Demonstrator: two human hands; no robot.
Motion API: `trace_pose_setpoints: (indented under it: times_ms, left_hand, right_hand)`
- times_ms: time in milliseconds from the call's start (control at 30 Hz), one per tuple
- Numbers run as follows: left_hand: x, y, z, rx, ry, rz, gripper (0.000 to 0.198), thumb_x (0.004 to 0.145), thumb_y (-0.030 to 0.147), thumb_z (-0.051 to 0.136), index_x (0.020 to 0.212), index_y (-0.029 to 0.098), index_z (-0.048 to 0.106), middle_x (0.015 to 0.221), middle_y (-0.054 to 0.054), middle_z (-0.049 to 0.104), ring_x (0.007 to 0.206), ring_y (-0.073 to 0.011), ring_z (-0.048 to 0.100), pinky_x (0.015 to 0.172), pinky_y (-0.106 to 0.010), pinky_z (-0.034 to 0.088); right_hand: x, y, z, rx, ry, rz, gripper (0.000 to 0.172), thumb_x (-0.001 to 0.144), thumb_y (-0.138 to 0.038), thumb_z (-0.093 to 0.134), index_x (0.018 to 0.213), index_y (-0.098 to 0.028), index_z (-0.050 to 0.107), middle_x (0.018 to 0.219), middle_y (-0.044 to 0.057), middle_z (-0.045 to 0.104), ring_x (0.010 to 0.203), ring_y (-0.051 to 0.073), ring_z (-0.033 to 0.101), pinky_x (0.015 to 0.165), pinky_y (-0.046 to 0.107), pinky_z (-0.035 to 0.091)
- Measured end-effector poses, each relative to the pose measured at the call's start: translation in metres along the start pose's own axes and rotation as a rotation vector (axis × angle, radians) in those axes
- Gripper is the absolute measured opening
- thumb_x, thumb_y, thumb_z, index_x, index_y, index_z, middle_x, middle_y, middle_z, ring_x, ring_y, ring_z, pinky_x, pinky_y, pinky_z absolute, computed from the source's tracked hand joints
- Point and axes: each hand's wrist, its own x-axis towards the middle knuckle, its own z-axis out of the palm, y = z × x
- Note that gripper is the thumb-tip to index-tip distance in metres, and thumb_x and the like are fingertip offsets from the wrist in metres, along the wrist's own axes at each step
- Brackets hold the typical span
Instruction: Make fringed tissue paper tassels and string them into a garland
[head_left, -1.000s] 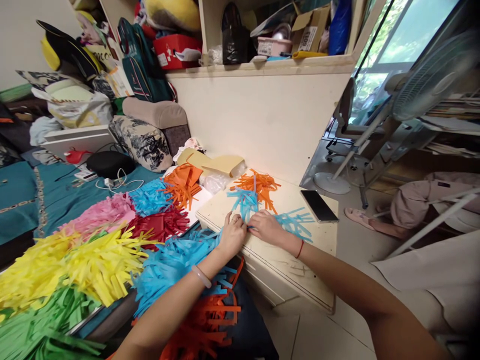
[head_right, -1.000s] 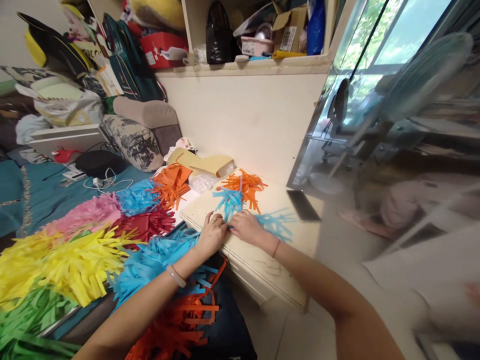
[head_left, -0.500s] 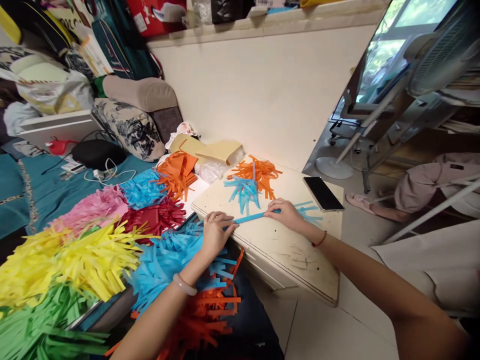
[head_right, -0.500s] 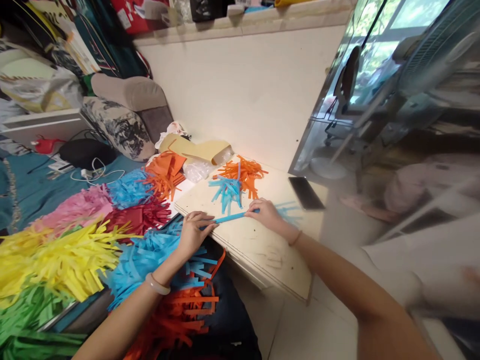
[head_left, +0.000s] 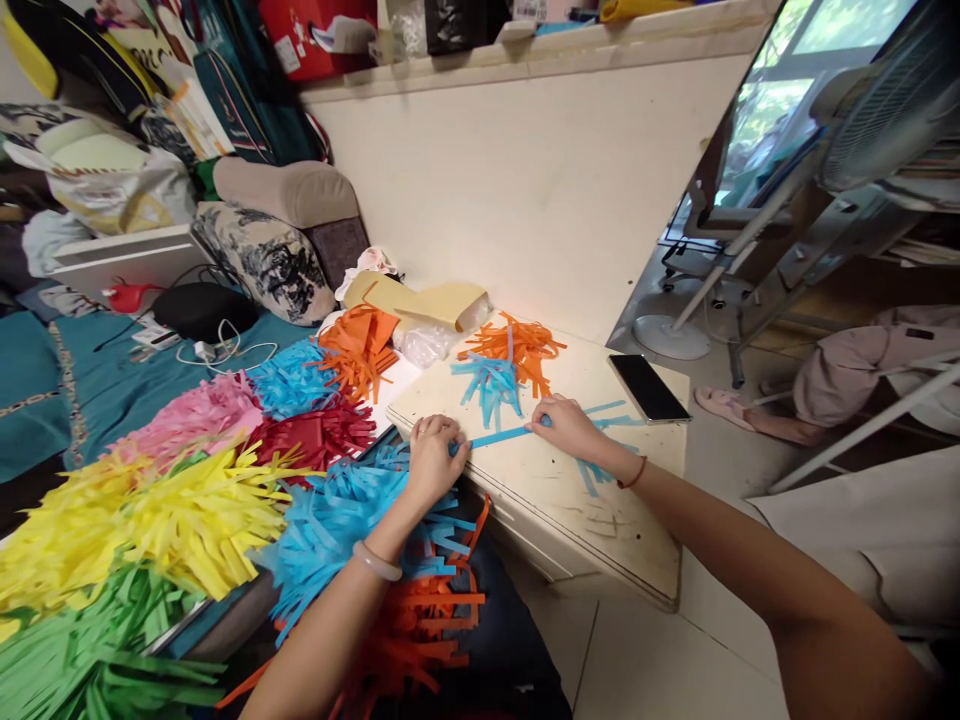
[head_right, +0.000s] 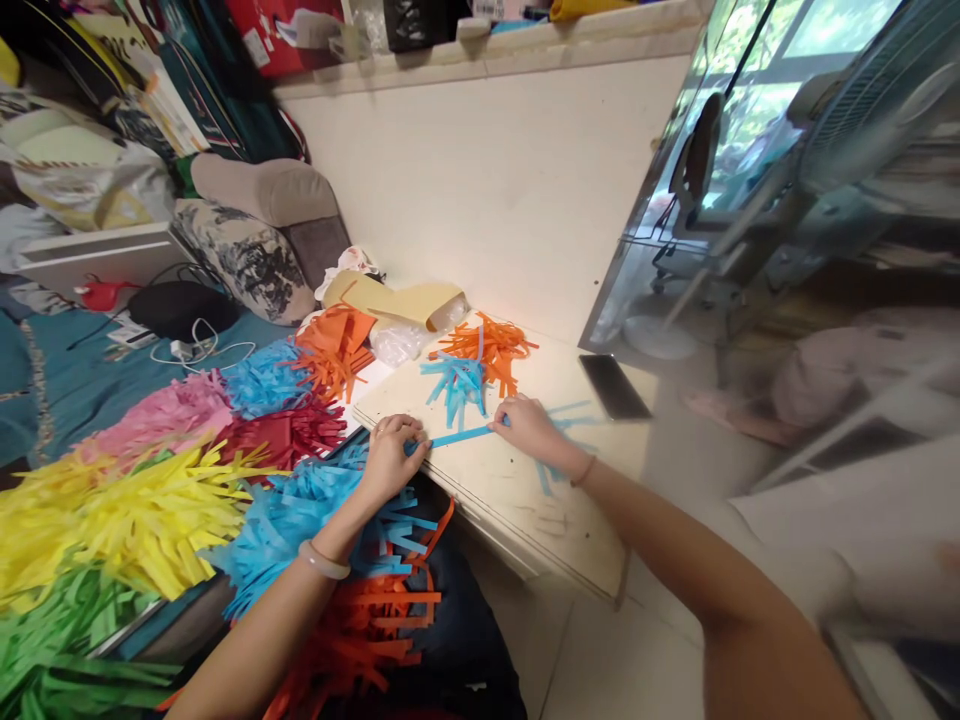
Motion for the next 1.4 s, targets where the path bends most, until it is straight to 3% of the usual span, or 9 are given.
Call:
trace_pose_setpoints:
  times_ms: [100, 233, 300, 400, 567, 700, 900, 1200, 1400]
  left_hand:
    - [0.002, 0.005, 0.0, 0.058, -0.029, 0.027, 0.007, 0.08, 0.018, 0.06, 0.084, 0.02, 0.065, 0.1, -0.007, 0.063, 0.105, -0.0259, 0.053, 0.104, -0.052, 0.032]
    - [0.0, 0.013, 0.002, 0.11, -0.041, 0.159, 0.025, 0.084, 0.013, 0.055, 0.095, 0.03, 0.07, 0.108, -0.003, 0.066, 0.118, -0.0282, 0.047, 0.107, -0.06, 0.024]
    - [-0.002, 0.015, 0.003, 0.164, -0.03, 0.218, 0.024, 0.086, 0.016, 0.054, 0.093, 0.031, 0.072, 0.106, -0.003, 0.068, 0.119, -0.0297, 0.047, 0.108, -0.064, 0.019]
    - [-0.004, 0.018, 0.0, 0.213, -0.031, 0.275, 0.02, 0.087, 0.02, 0.055, 0.093, 0.028, 0.072, 0.103, -0.005, 0.069, 0.12, -0.0315, 0.047, 0.108, -0.066, 0.017]
    - [0.004, 0.022, -0.008, 0.249, -0.102, 0.372, 0.017, 0.084, 0.019, 0.056, 0.088, 0.023, 0.072, 0.097, -0.007, 0.069, 0.119, -0.033, 0.048, 0.108, -0.068, 0.019]
    - [0.017, 0.024, -0.006, 0.317, -0.207, 0.5, 0.02, 0.081, 0.008, 0.054, 0.074, 0.019, 0.07, 0.083, -0.009, 0.068, 0.118, -0.0315, 0.051, 0.111, -0.066, 0.017]
    - [0.029, 0.023, -0.001, 0.313, -0.198, 0.514, 0.019, 0.082, 0.012, 0.055, 0.072, 0.018, 0.069, 0.08, -0.009, 0.067, 0.112, -0.0281, 0.055, 0.109, -0.06, 0.027]
    - [0.025, 0.024, 0.009, 0.333, -0.145, 0.444, 0.018, 0.087, 0.012, 0.049, 0.083, 0.015, 0.066, 0.086, -0.011, 0.065, 0.113, -0.0276, 0.052, 0.111, -0.059, 0.022]
    - [0.011, 0.014, 0.009, 0.257, -0.033, 0.366, 0.019, 0.087, 0.013, 0.05, 0.077, 0.018, 0.066, 0.083, -0.008, 0.066, 0.109, -0.0259, 0.054, 0.11, -0.056, 0.024]
  right_hand:
    - [-0.002, -0.013, -0.003, -0.074, 0.002, -0.027, 0.007, 0.084, -0.021, 0.061, 0.083, -0.019, 0.067, 0.091, 0.007, 0.07, 0.092, 0.024, 0.061, 0.083, 0.039, 0.042]
    - [-0.01, -0.038, 0.0, -0.204, -0.031, -0.312, 0.044, 0.086, -0.005, 0.05, 0.12, -0.03, 0.06, 0.139, 0.007, 0.051, 0.132, 0.027, 0.04, 0.105, 0.052, 0.027]
    - [-0.015, -0.04, 0.002, -0.285, -0.062, -0.473, 0.051, 0.087, -0.003, 0.048, 0.128, -0.032, 0.055, 0.146, 0.005, 0.043, 0.14, 0.028, 0.029, 0.108, 0.057, 0.022]
    - [-0.023, -0.023, -0.001, -0.366, -0.077, -0.473, 0.054, 0.086, -0.002, 0.045, 0.132, -0.03, 0.052, 0.149, 0.005, 0.04, 0.142, 0.031, 0.023, 0.108, 0.061, 0.022]
    - [-0.029, 0.008, -0.012, -0.446, -0.074, -0.413, 0.051, 0.085, -0.001, 0.044, 0.129, -0.026, 0.055, 0.148, 0.005, 0.042, 0.14, 0.033, 0.027, 0.108, 0.064, 0.02]
    - [-0.017, -0.013, -0.009, -0.407, -0.009, -0.463, 0.032, 0.09, -0.016, 0.05, 0.12, -0.021, 0.06, 0.139, 0.007, 0.051, 0.134, 0.03, 0.037, 0.109, 0.058, 0.021]
    - [0.008, -0.043, 0.001, -0.393, -0.039, -0.493, 0.021, 0.092, -0.018, 0.048, 0.081, -0.019, 0.067, 0.085, 0.006, 0.069, 0.09, 0.022, 0.057, 0.092, 0.044, 0.037]
    - [0.01, -0.042, 0.014, -0.303, -0.013, -0.469, 0.016, 0.091, -0.02, 0.052, 0.083, -0.017, 0.065, 0.085, 0.007, 0.068, 0.089, 0.021, 0.055, 0.086, 0.04, 0.033]
    - [0.0, -0.013, 0.012, -0.156, 0.036, -0.352, 0.02, 0.094, -0.023, 0.051, 0.083, -0.018, 0.066, 0.087, 0.004, 0.071, 0.087, 0.018, 0.059, 0.084, 0.036, 0.032]
